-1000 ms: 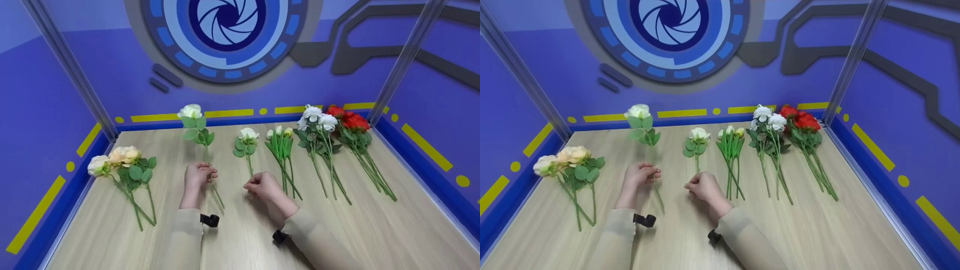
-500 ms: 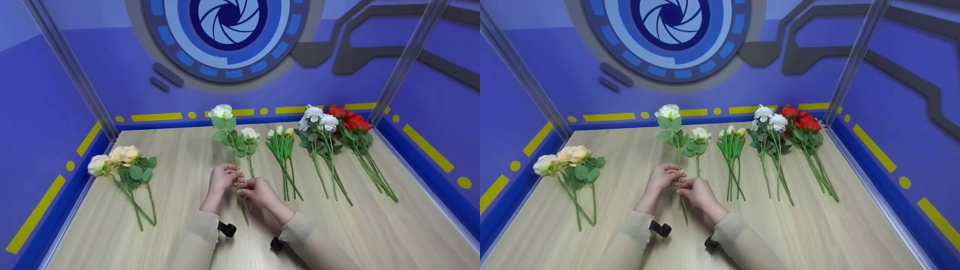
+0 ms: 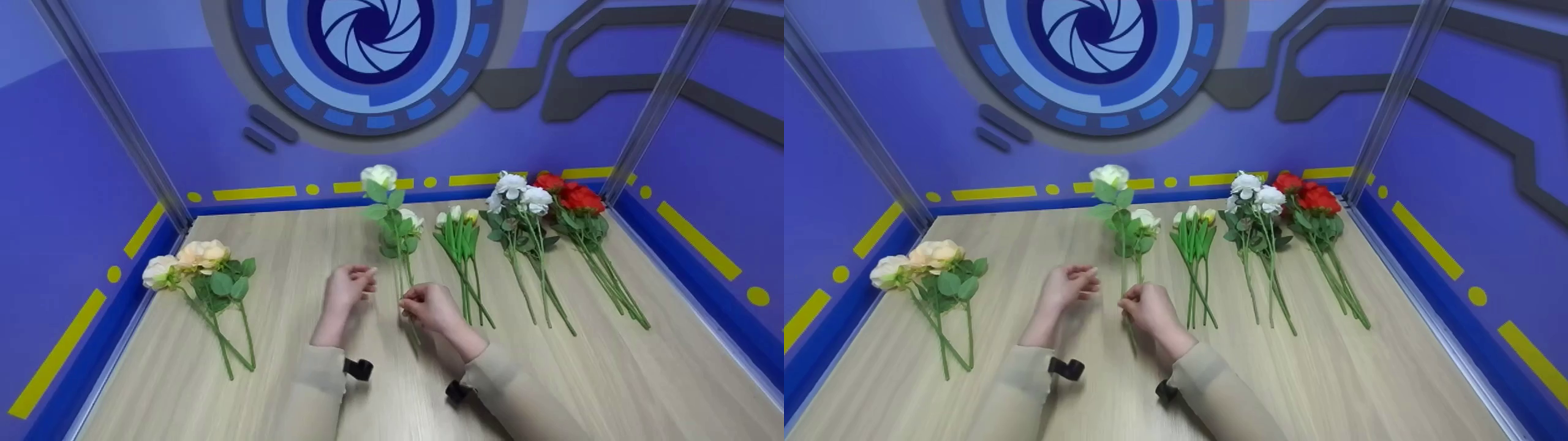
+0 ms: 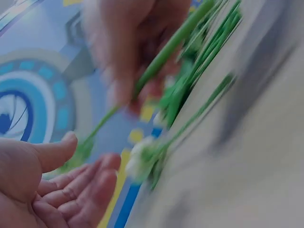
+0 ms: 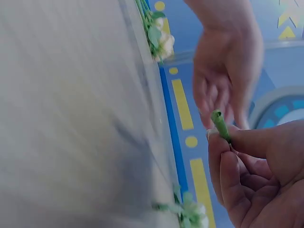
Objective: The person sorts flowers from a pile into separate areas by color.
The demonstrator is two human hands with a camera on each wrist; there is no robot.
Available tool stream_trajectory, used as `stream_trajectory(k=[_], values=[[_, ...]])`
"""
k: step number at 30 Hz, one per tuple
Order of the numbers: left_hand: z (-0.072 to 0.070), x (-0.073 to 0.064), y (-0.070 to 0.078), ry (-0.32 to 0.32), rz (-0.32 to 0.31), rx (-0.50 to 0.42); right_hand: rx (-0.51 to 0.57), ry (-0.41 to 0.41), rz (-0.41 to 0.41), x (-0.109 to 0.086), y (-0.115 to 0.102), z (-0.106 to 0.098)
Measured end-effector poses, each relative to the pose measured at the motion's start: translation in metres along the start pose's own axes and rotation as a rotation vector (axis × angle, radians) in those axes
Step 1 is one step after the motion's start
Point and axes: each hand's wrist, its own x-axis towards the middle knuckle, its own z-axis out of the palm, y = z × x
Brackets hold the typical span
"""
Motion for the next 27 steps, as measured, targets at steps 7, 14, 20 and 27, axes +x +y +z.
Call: stream_trajectory(k=[7, 14, 20, 27], values=[[-0.071, 0.005, -0.025, 0.273, -0.023, 0.150, -0.008, 0.089, 0.075, 0.007, 0.015, -0.012], [-0.126, -0.003, -0.043, 0.441, -0.162, 0.313, 0.004, 0.106, 0.121, 0.014, 0.026, -0.019], [-0.143, -0.005, -0.058, 0.610, -0.293, 0.487, -0.106, 0.116, 0.139, 0.015, 0.033, -0.023], [-0.143, -0.004, -0.065, 0.611, -0.328, 0.467, -0.172, 0.096, 0.135, 0.015, 0.037, -0.023]])
